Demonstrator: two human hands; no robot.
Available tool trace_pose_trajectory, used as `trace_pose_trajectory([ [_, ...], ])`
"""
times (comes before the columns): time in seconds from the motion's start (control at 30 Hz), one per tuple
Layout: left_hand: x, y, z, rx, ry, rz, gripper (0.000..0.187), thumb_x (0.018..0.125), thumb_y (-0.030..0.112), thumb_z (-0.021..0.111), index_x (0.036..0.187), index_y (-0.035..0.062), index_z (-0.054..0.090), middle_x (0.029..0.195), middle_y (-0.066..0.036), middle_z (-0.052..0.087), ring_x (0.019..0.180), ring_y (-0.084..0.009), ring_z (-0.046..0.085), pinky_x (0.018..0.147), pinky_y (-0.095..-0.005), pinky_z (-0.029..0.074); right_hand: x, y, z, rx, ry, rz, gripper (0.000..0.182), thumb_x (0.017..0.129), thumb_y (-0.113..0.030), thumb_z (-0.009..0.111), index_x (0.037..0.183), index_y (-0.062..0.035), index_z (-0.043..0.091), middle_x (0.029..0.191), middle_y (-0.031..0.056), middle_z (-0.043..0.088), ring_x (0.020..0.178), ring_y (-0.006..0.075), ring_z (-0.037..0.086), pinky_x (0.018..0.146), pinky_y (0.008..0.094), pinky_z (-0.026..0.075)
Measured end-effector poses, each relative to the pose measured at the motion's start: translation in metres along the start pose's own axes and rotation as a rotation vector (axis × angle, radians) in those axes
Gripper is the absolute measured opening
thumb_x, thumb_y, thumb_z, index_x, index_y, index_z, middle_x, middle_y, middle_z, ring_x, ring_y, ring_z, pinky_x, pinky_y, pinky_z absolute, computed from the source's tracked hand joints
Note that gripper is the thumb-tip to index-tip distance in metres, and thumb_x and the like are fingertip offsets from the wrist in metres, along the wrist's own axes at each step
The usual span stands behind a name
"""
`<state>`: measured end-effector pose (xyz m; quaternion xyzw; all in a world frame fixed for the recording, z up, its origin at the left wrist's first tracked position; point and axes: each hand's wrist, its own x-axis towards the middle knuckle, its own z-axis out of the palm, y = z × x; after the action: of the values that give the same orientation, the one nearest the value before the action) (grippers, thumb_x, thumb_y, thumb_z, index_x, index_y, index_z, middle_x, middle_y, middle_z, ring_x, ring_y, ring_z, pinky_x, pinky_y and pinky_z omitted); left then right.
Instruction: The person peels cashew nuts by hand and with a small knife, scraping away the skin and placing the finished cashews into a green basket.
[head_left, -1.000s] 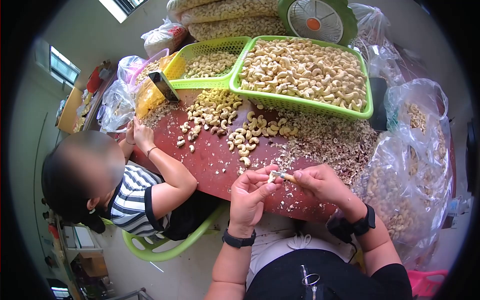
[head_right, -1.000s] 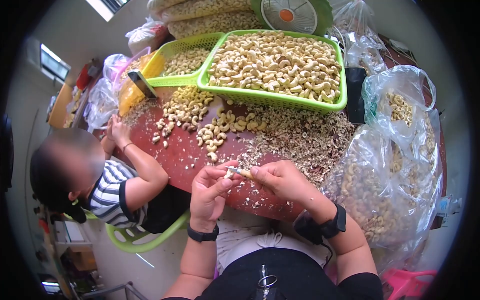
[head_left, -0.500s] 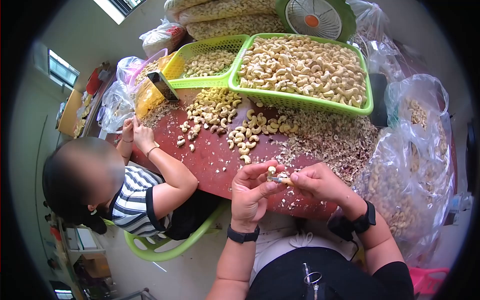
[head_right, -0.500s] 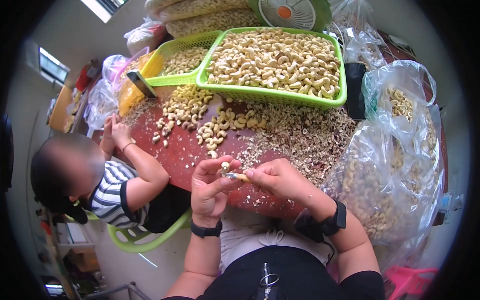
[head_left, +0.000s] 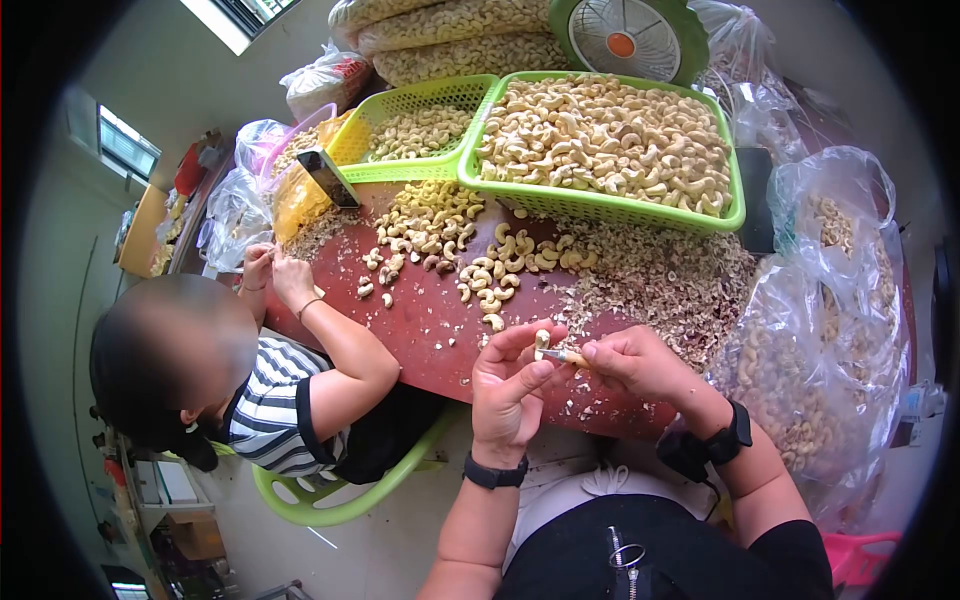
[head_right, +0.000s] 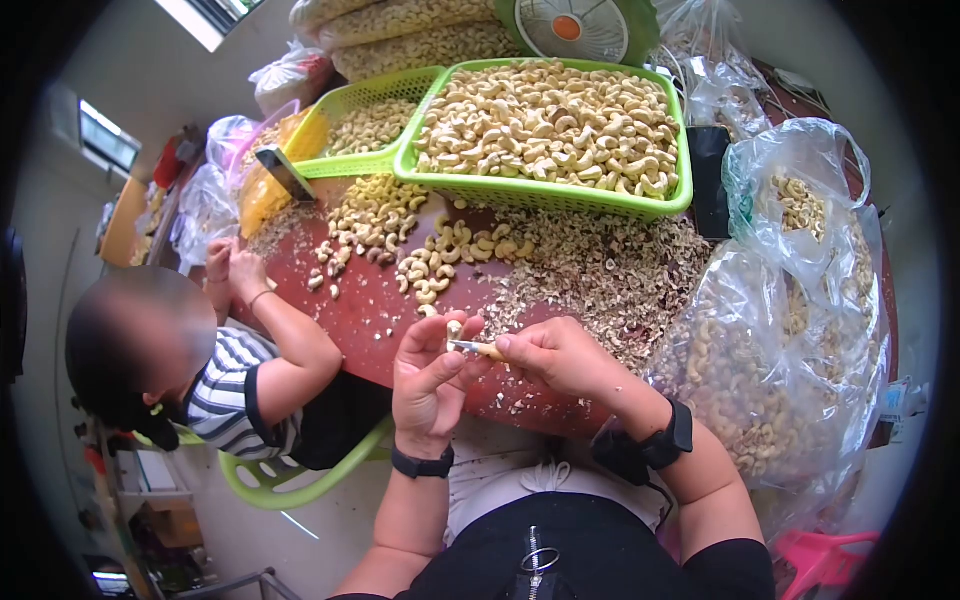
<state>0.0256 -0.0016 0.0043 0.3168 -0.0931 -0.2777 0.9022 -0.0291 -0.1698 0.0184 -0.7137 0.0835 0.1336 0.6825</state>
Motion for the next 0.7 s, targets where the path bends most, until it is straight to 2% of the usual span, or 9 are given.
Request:
trace_pose_trajectory([
  [0.23, -0.0002, -0.0028, -0.0048, 0.066, -0.068, 0.024, 0.032, 0.072, -0.011, 0.054, 0.101, 0.0016, 0.05, 0.105, -0.017, 0.053, 0.102, -0.0272, 0.052, 0.08, -0.0427, 0.051, -0.0008, -0.0016, -0.0019, 0.002, -0.01, -0.018, 0.04, 0.087, -0.032, 0.048, 0.062, -0.0025, 0.059, 0.047, -0.002, 0.044, 0.043, 0.0046, 0.038, 0.039, 0.0217, 0.029],
  [0.5, -0.0033, -0.0042, -0.0032, 0.034, 0.064, -0.009, 0.03, 0.073, -0.009, 0.054, 0.1, 0.0025, 0.048, 0.098, -0.019, 0.055, 0.096, -0.0276, 0.055, 0.078, -0.0403, 0.052, -0.0018, -0.002, 0.0003, -0.027, 0.019, 0.016, 0.04, 0.087, -0.031, 0.048, 0.062, -0.0022, 0.059, 0.046, -0.0022, 0.044, 0.042, 0.0044, 0.038, 0.039, 0.022, 0.029],
  [0.7, -0.0015, -0.0026, -0.0011, 0.022, 0.073, -0.039, 0.031, 0.073, -0.009, 0.054, 0.1, 0.0023, 0.048, 0.096, -0.018, 0.056, 0.096, -0.0271, 0.055, 0.077, -0.0397, 0.052, -0.0019, -0.0015, 0.0001, -0.069, 0.04, -0.003, 0.039, 0.086, -0.031, 0.048, 0.062, -0.0016, 0.059, 0.046, -0.0014, 0.045, 0.042, 0.0052, 0.039, 0.04, 0.0225, 0.031],
])
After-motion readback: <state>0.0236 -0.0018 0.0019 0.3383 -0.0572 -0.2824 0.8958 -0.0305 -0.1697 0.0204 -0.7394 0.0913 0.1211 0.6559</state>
